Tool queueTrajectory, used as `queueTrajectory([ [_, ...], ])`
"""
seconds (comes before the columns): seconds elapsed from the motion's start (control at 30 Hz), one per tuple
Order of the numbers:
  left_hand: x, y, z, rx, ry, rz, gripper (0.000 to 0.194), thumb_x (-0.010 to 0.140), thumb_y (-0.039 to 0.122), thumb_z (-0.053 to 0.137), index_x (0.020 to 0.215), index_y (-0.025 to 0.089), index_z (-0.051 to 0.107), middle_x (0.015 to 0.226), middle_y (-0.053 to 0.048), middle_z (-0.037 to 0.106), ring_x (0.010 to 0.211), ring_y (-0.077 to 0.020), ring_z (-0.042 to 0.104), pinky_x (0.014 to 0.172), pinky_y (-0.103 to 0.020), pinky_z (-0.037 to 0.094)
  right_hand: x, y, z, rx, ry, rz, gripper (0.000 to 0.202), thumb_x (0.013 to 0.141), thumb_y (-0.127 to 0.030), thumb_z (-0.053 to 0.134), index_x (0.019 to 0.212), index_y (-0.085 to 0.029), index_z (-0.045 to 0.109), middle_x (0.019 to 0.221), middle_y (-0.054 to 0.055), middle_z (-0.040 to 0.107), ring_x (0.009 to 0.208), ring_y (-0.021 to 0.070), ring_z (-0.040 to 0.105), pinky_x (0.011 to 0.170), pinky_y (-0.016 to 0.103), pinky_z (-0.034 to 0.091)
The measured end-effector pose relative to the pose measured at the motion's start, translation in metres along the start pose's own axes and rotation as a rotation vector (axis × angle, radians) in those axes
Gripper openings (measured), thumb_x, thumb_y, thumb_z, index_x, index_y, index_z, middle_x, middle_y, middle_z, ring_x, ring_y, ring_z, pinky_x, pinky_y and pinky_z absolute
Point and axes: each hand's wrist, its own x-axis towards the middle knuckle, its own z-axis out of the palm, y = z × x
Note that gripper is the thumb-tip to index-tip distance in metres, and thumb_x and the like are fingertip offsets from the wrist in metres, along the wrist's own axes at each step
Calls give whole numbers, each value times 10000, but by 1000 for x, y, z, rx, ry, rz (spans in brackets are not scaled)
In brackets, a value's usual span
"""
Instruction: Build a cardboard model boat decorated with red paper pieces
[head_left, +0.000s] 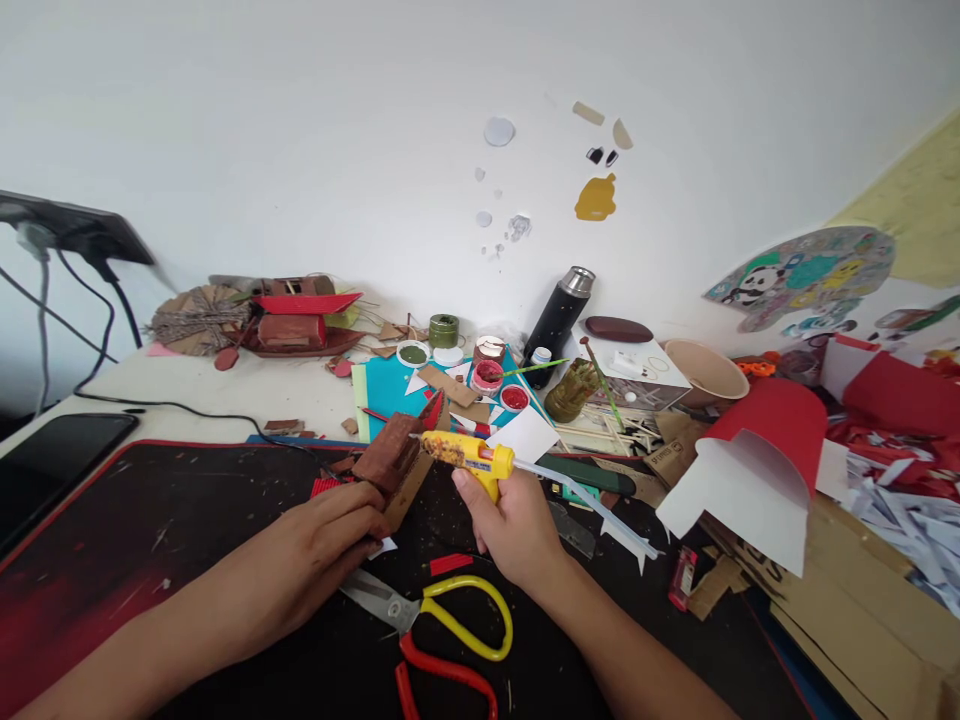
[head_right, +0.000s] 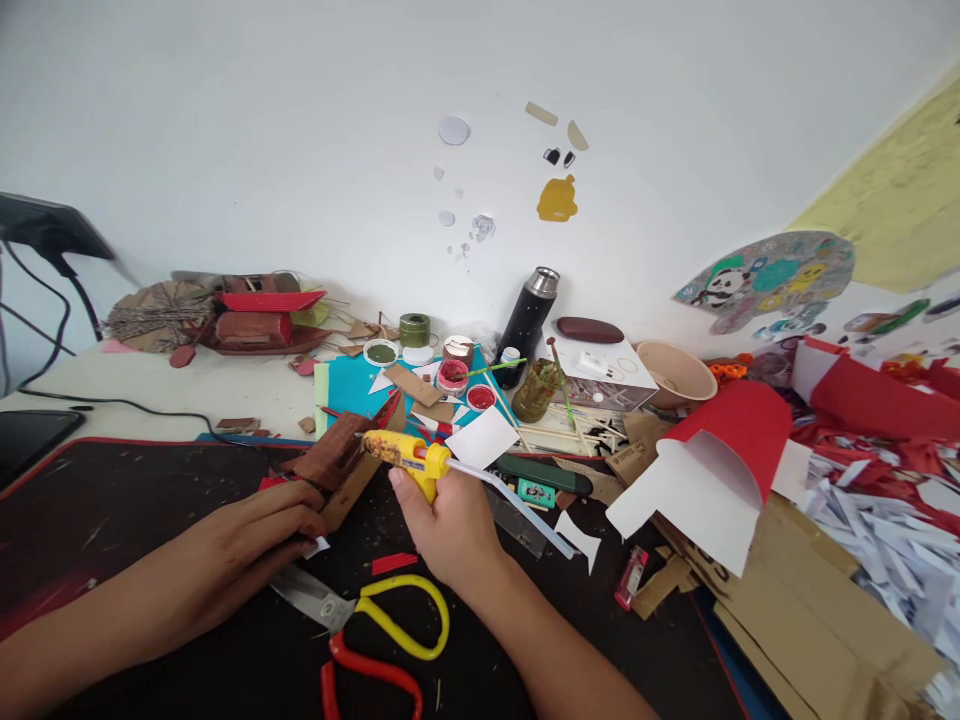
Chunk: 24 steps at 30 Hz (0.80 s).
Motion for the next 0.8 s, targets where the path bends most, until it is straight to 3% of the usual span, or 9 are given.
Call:
queueTrajectory([
  [0.33,0,0,1,-16,25,17,246,1076,175,444,1127,269,665,1122,-52,714,978,-170,724,832,-229,541,-3,-4,0,-43,14,-36,602,1054,-700,459,892,-215,778,435,-14,523,484,200,624,528,269,451],
  [0.8,0,0,0,-12,13,22,239,1106,205,426,1150,265,652,1134,-56,696,997,-163,717,851,-214,521,-6,-5,0,-17,-14,-59,548,1055,-646,476,793,-228,716,483,14,560,564,226,637,562,284,467],
])
